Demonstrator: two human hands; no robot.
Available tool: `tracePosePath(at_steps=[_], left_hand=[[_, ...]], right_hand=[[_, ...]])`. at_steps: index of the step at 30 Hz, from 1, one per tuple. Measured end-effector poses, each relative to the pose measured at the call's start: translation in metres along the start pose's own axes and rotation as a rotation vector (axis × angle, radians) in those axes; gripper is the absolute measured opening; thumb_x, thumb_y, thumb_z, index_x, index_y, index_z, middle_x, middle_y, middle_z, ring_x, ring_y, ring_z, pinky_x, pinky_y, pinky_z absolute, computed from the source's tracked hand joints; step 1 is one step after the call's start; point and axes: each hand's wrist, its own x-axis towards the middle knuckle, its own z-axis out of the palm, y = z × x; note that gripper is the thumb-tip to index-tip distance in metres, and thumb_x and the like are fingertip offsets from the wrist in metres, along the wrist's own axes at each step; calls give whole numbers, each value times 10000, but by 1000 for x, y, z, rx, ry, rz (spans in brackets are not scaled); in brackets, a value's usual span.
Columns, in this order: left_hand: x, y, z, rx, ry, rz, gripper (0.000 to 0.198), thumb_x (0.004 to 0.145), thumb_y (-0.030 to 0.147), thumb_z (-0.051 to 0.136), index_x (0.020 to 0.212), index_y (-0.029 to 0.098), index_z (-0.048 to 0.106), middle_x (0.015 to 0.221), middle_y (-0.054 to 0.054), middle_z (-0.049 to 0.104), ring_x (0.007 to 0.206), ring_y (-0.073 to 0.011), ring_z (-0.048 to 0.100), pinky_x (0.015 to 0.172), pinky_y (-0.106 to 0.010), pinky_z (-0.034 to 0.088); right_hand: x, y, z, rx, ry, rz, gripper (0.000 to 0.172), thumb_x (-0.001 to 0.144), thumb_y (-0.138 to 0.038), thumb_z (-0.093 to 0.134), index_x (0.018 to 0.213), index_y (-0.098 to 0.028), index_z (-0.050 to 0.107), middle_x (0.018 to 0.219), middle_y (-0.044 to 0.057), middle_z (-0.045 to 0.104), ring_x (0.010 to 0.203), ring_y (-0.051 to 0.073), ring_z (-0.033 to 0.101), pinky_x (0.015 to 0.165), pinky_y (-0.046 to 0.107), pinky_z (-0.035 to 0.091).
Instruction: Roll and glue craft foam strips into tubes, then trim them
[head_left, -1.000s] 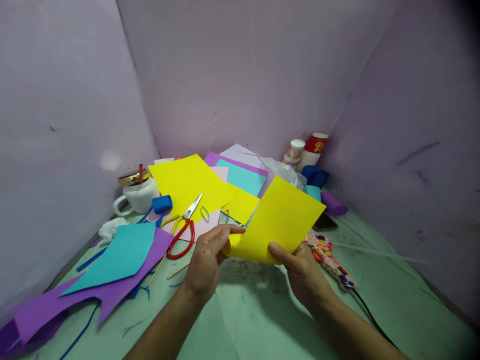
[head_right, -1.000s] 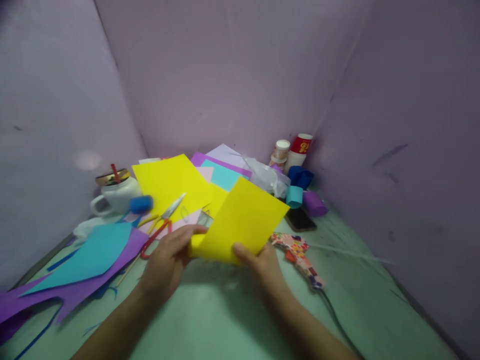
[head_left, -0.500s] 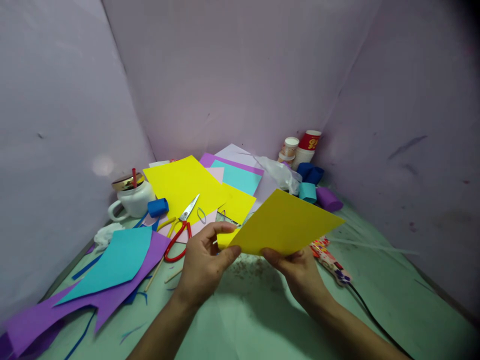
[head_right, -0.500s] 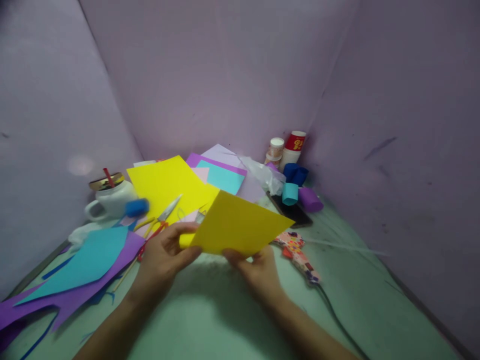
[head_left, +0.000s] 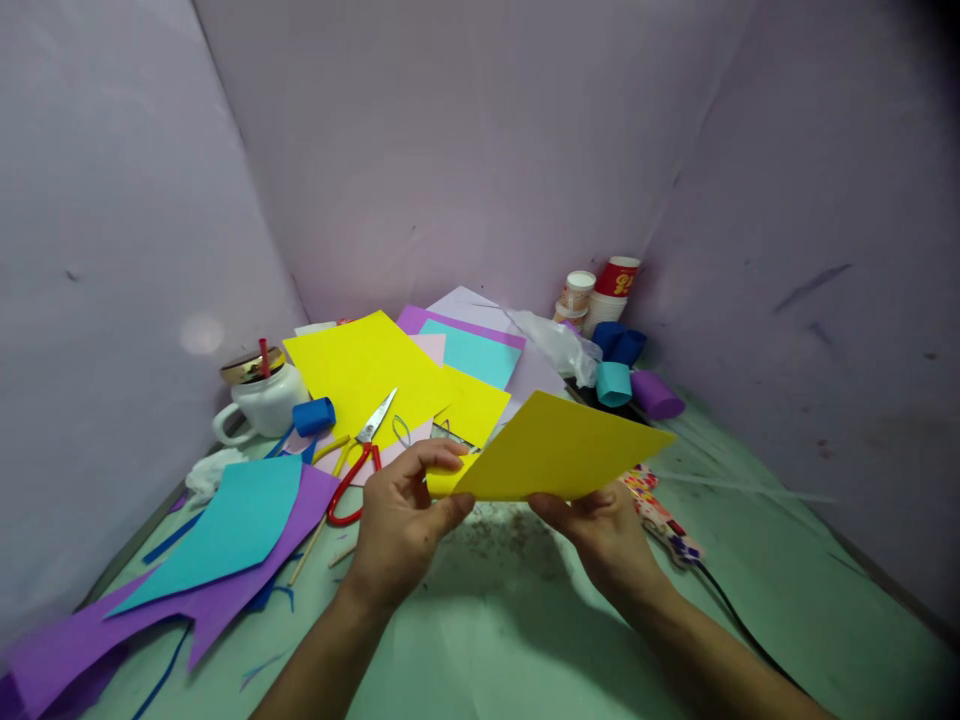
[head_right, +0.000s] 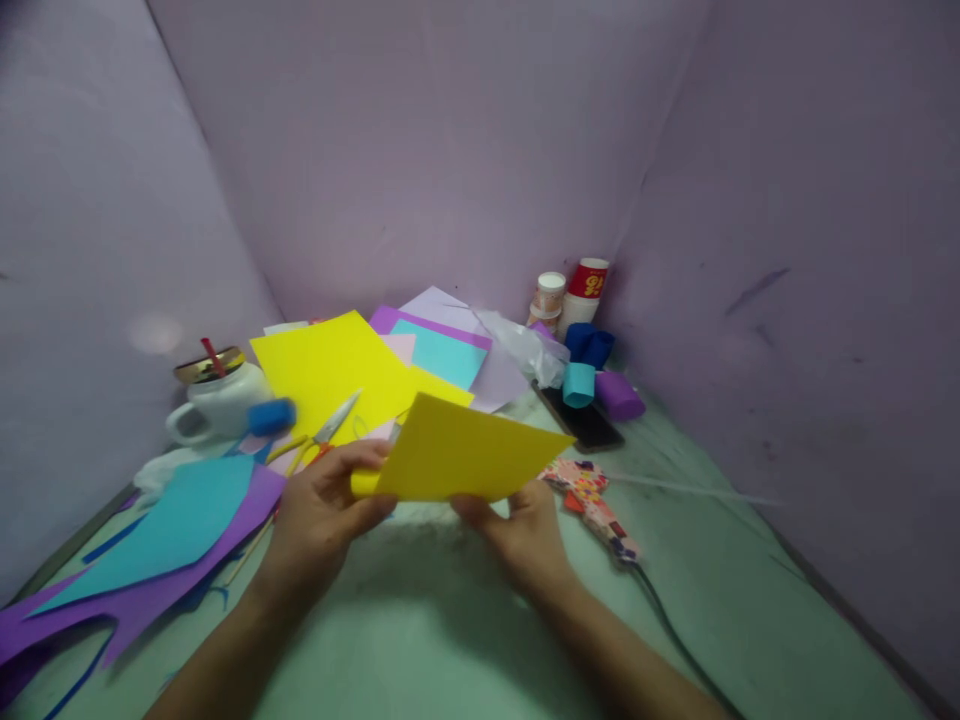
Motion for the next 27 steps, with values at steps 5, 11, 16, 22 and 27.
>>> tracePosePath(at_steps=[5, 11, 16, 22, 27], left_hand=[[4, 13, -9, -164, -118, -137, 540, 625, 199, 771, 1136, 239, 601, 1284, -80, 550, 1174, -266, 504, 921, -320, 451], [14, 17, -18, -378, -45, -541, 359, 736, 268, 677, 1067, 144, 615, 1036, -114, 667, 888, -211, 632, 704, -279, 517], [16, 8, -17, -437, -2, -640, 344, 646, 107, 701, 986, 118, 649, 923, -107, 705, 814, -204, 662, 718, -274, 530], [22, 4, -22, -510, 65, -517, 349, 619, 121, 727, 964, 119, 671, 942, -105, 714, 841, -216, 669, 730, -280, 555], [18, -3, -18, -382, -1, -424, 418, 624, 139, 764, 1016, 184, 626, 971, -55, 696, 838, -181, 658, 733, -249, 539]], right_hand=[[2, 0, -7, -256, -3, -447, 295, 789, -513, 593, 702, -269, 734, 710, 53, 724, 724, 253, 606, 727, 421, 439], [4, 3, -3, -604, -66, -724, 247, 835, -436, 550, 732, -309, 735, 698, 23, 737, 735, 247, 564, 720, 423, 356], [1, -9, 1, -629, -17, -802, 179, 767, -238, 650, 926, -306, 696, 976, 39, 710, 839, 240, 547, 754, 399, 386], [4, -13, 0, -119, 55, -312, 279, 877, -227, 484, 1146, -255, 551, 1139, 88, 583, 1043, 229, 548, 900, 409, 430], [3, -13, 4, 242, -173, 130, 598, 670, -374, 733, 1204, -221, 514, 1132, 98, 596, 962, 252, 601, 778, 365, 512]])
